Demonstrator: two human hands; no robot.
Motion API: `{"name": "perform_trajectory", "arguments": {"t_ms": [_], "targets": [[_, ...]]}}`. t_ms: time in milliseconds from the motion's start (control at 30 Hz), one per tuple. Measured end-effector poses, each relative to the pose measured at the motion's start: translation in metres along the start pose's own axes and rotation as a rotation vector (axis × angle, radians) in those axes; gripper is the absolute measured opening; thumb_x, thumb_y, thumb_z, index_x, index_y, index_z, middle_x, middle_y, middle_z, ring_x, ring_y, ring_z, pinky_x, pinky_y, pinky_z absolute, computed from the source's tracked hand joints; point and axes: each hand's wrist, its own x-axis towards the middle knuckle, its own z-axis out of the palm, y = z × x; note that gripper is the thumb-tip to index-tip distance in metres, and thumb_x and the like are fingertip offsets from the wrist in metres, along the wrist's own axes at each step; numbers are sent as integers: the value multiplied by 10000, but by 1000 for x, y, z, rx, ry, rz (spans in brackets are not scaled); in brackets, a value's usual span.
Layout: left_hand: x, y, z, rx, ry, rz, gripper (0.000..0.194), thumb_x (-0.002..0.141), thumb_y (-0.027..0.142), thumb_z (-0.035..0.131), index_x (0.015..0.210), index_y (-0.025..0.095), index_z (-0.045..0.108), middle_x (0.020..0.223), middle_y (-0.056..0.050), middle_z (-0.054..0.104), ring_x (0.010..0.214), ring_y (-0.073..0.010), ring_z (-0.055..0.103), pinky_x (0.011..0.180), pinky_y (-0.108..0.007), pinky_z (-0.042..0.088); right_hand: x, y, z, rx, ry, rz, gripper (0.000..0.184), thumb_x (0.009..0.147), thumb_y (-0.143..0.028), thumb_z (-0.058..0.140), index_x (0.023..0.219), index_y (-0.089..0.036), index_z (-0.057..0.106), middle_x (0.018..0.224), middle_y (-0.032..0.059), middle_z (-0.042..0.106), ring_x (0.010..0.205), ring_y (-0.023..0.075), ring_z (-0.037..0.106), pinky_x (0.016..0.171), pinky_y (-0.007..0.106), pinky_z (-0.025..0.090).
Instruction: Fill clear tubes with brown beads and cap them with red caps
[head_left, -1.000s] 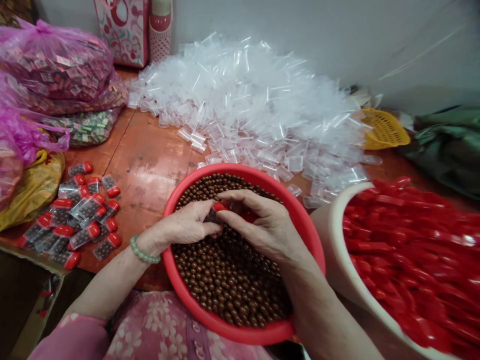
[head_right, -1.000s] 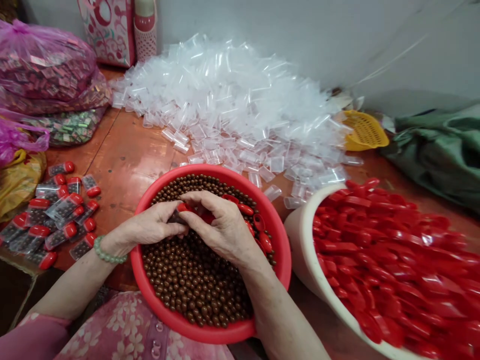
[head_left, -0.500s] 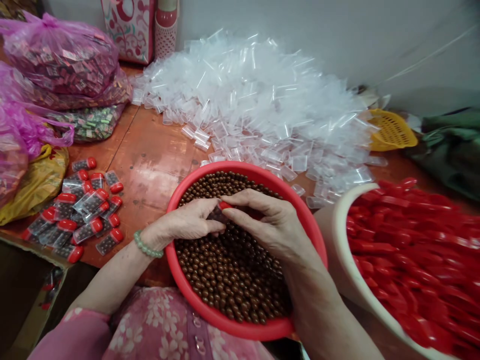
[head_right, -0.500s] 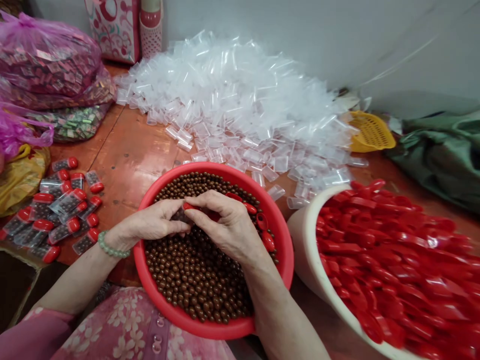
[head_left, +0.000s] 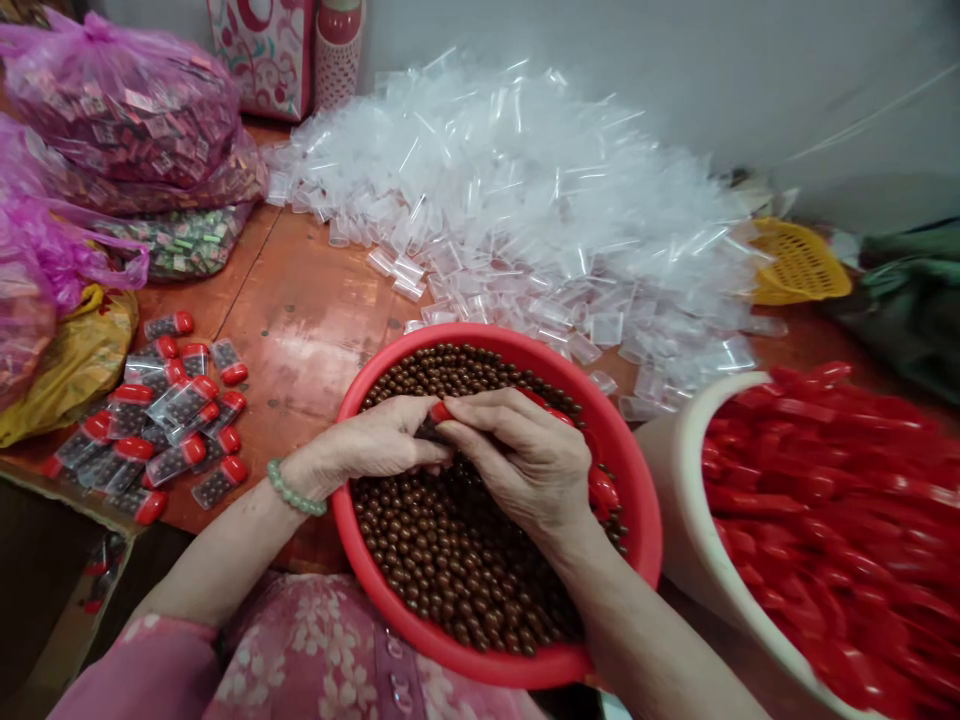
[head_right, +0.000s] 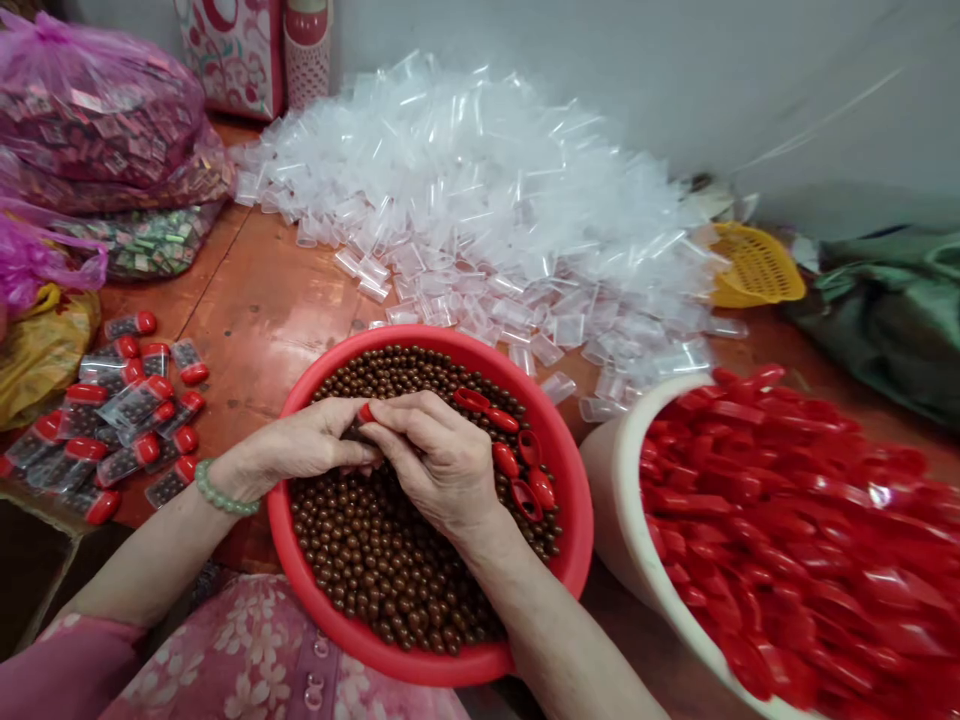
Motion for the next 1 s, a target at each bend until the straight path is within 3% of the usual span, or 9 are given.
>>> {"name": "perform_trajectory", "arguments": {"t_ms": [133, 267, 367, 467, 600, 700, 833, 933, 1000], "targets": [[-3, 2, -3, -79, -11, -15, 177, 697, 154, 626, 857, 136, 554, 636, 34, 554, 555, -74, 498, 531, -199, 386, 3, 2, -5, -13, -85, -80, 249, 826, -138, 679, 1061, -219, 683, 902, 61, 691, 794, 170, 679, 687, 301, 586], [-4, 3, -9, -351, -47, -65, 314, 624, 247, 676, 907, 132, 599, 694, -11, 635, 576, -99, 577, 527, -204, 441, 5, -1, -12, -34, -143, -97, 354, 835, -181, 682, 1182, -224, 624, 987, 87, 666, 879, 192, 668, 747, 334, 586], [-2, 2, -8, -472, -7, -98, 342, 722, 457, 632, 817, 129, 606, 633, -20, 618, 526, -104, 576, 483, -205, 440, 4, -2, -11, -79, -163, -106, 388, 839, -228, 686, 1215, -203, 591, 1029, 110, 649, 927, 212, 659, 783, 363, 584], [-1, 1, -3, -393, 64, -73, 495, 791, 616, 557, 781, 123, 607, 585, -3, 568, 463, -73, 512, 408, -174, 356, 2, -1, -4, -115, -152, -112, 350, 850, -230, 671, 1186, -181, 585, 1010, 112, 642, 921, 213, 656, 779, 361, 585], [-1, 2, 4, -333, 193, 7, 479, 786, 601, 586, 845, 126, 608, 611, 15, 550, 452, -51, 474, 384, -155, 282, 6, -2, 6, -153, -106, -104, 208, 862, -145, 628, 1068, -163, 610, 928, 89, 638, 844, 184, 657, 730, 314, 582], [-3, 3, 6, -341, 281, 43, 425, 809, 561, 553, 768, 138, 568, 573, 27, 514, 434, -49, 450, 377, -152, 262, 11, -4, 10, -151, -122, -122, 174, 860, -137, 626, 1031, -165, 614, 904, 78, 638, 818, 178, 657, 709, 301, 580], [-4, 4, 6, -336, 291, 87, 392, 828, 525, 529, 720, 148, 534, 557, 28, 502, 433, -53, 443, 370, -156, 245, 15, -6, 8, -137, -132, -114, 190, 862, -134, 619, 1048, -175, 625, 917, 81, 643, 837, 182, 658, 728, 311, 581], [-2, 5, 4, -304, 266, 113, 404, 849, 533, 506, 751, 144, 560, 551, 19, 531, 436, -59, 463, 378, -165, 272, 15, -4, 1, -13, -155, -11, 280, 849, -177, 653, 1128, -201, 630, 1005, 84, 668, 925, 197, 668, 813, 344, 579], [1, 6, 2, -295, 265, 87, 417, 860, 533, 497, 759, 136, 572, 570, 0, 569, 446, -64, 492, 391, -171, 303, 14, -1, -6, 156, -128, 140, 357, 834, -207, 678, 1183, -240, 613, 1049, 60, 684, 963, 196, 674, 840, 348, 577]]}}
